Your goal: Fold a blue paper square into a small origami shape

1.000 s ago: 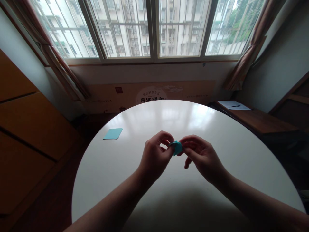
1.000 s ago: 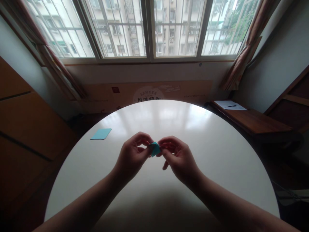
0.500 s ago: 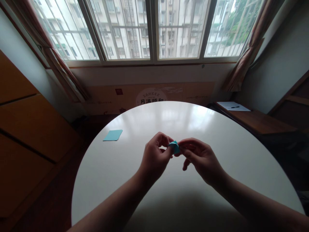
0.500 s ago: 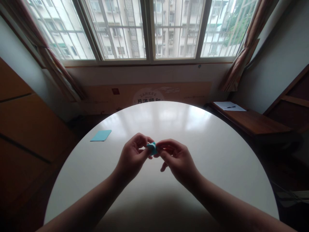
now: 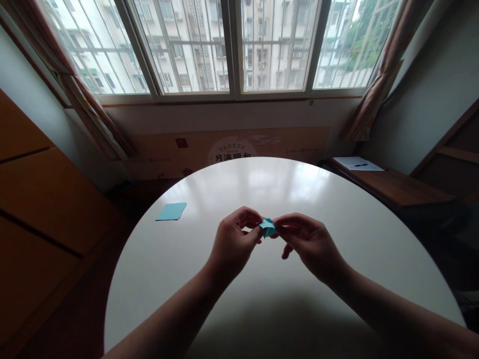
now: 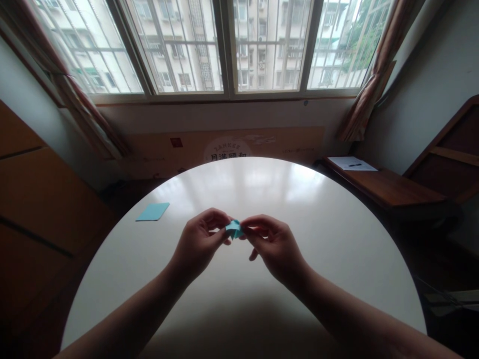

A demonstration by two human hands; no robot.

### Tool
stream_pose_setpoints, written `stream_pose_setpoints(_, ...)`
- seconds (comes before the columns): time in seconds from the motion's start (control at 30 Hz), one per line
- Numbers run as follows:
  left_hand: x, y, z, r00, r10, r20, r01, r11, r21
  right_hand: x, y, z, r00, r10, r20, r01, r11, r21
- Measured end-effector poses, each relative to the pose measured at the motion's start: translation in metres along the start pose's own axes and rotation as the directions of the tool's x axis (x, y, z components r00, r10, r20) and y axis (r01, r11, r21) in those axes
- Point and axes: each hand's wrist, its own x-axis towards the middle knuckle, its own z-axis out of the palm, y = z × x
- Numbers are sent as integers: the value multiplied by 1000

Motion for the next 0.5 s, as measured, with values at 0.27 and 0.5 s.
stream_pose_setpoints(0.27, 0, 0, 1, 998, -55, -36, 54, 998, -39, 0, 2, 3, 999, -46, 23, 47, 998, -31)
stream_pose_setpoints(0.5, -1, -1, 3, 997, -63, -39, 64, 997, 31, -1, 4, 5, 998, -61, 14, 61, 997, -48)
